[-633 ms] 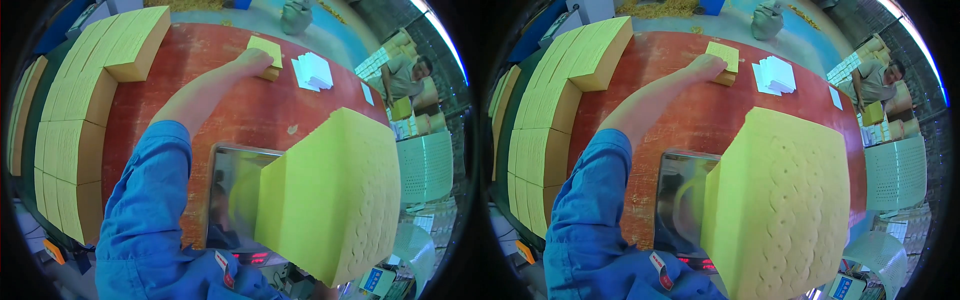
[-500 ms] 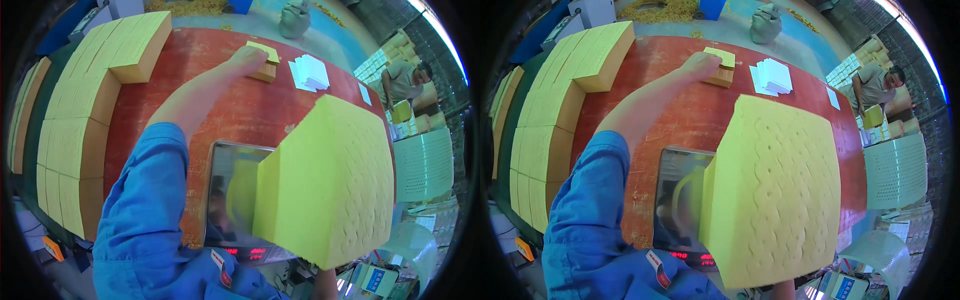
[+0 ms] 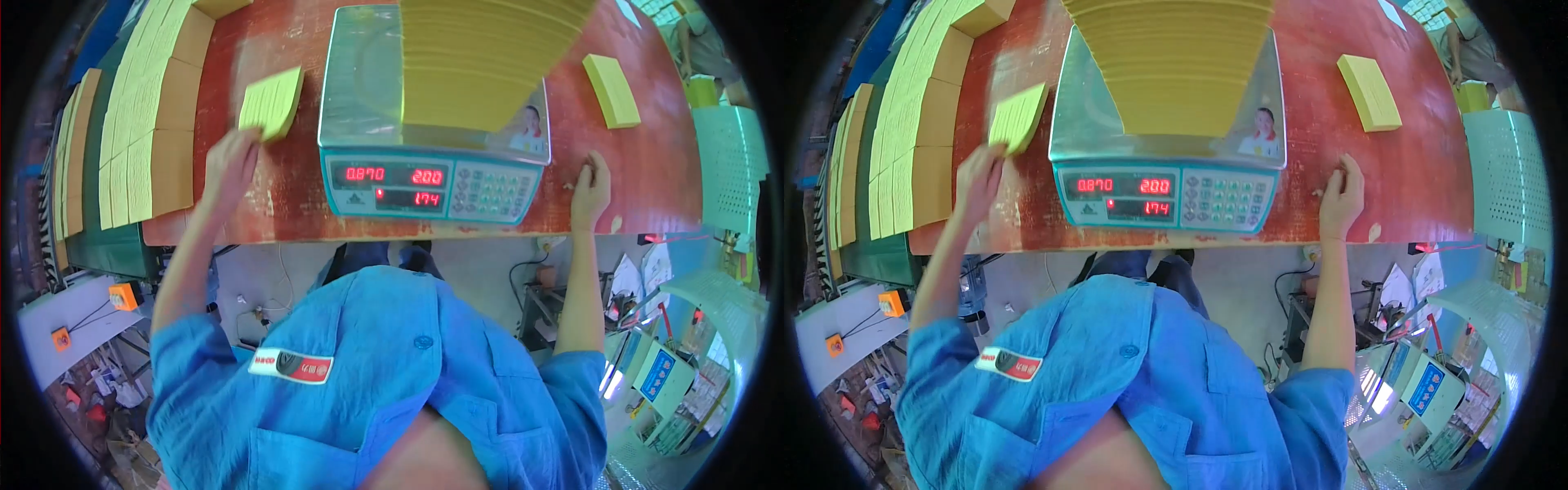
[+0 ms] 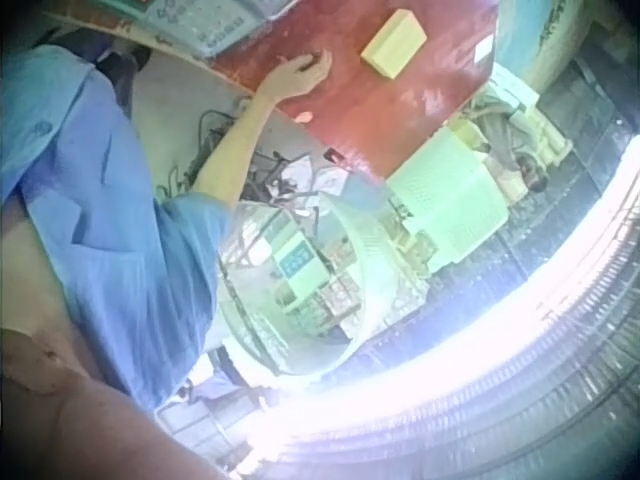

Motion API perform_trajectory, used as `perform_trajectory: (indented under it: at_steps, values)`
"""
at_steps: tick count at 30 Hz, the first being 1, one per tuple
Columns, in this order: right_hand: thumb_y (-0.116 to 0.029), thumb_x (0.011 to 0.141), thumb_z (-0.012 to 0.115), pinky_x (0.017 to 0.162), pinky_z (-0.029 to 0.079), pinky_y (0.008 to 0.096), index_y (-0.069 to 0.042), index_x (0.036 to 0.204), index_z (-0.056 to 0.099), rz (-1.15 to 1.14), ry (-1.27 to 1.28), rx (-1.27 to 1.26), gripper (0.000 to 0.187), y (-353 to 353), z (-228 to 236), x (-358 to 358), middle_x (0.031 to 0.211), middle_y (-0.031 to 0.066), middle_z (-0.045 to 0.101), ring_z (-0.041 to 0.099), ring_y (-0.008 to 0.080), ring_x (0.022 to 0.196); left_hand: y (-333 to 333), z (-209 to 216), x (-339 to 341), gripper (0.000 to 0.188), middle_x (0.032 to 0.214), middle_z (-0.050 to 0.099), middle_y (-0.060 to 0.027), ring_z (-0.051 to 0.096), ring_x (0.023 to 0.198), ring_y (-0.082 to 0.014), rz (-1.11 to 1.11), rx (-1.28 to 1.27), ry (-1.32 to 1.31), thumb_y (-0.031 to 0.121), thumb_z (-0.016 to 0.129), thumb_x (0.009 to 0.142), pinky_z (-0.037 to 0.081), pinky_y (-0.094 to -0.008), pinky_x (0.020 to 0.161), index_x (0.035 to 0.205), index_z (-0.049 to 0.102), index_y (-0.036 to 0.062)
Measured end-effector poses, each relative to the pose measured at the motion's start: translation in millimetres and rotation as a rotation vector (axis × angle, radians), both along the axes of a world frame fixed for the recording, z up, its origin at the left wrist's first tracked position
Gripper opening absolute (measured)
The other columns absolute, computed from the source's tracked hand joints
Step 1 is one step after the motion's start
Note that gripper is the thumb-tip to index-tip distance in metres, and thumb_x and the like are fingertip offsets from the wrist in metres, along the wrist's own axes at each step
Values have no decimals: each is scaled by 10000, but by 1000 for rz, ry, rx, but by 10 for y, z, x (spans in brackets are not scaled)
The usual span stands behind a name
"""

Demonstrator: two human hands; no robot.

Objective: The recorder is weighing stacks of yellow paper or sponge-like material on a digital scale in a factory setting.

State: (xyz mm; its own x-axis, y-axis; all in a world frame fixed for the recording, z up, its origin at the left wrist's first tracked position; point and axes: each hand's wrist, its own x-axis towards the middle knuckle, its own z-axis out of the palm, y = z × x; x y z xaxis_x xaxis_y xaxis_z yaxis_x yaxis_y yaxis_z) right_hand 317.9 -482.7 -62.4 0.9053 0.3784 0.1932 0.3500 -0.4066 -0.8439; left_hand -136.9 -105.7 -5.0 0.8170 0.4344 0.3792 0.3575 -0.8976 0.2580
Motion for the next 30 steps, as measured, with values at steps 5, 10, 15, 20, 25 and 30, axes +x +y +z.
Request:
perform_trajectory:
  at_steps: [5, 10, 15, 20, 25, 30]
  values:
    - [-25, 921, 554, 728, 485, 270, -15, 1019, 635, 399, -169, 135, 128, -8, 666, -1111, 931, 51, 653, 607, 131, 850, -1486, 45, -694, 184, 1011, 672, -179, 669, 884, -337, 148, 2, 1, -57, 628, 761, 547, -387, 766, 940, 610, -19]
    - [-186, 946, 588, 746, 525, 298, 14, 1100, 602, 1007, 986, 28, 254, 302, 575, -2534, 980, 102, 661, 655, 178, 868, -2356, 57, -606, 192, 1004, 672, -160, 675, 905, -305, 131, -11, -69, -37, 650, 721, 557, -379, 784, 905, 600, -15]
    - [-192, 935, 593, 730, 523, 301, 48, 1102, 576, 914, 1544, 2, 292, 904, 183, -3206, 985, 121, 651, 642, 193, 861, -2632, -120, -691, 261, 1089, 650, -162, 650, 989, -318, 162, 8, -45, -10, 675, 736, 527, -400, 861, 984, 592, -6]
    - [-84, 921, 564, 743, 510, 292, 41, 1084, 572, 1078, 1008, -37, 205, 1065, -16, -3301, 1001, 91, 653, 613, 129, 902, -2669, -51, -685, 571, 1236, 603, -115, 577, 1144, -236, 504, -154, -232, 89, 715, 784, 442, -329, 972, 1297, 484, -6]
    - [-121, 869, 603, 587, 431, 328, 31, 861, 506, 1149, 635, 156, 180, 1115, 265, -3159, 681, 95, 530, 486, 99, 660, -2308, 77, -814, 400, 1153, 640, -37, 605, 999, -99, 497, -1599, -921, 226, 589, 946, 471, -255, 826, 1273, 534, 2]
    - [-164, 894, 629, 682, 479, 299, 42, 999, 578, 1141, 412, 275, 237, 1209, 1617, -2602, 792, 93, 623, 551, 91, 756, -1737, 1025, -252, 330, 997, 661, -32, 620, 832, -80, 326, -1431, -813, 137, 628, 885, 492, -214, 719, 1173, 597, -19]
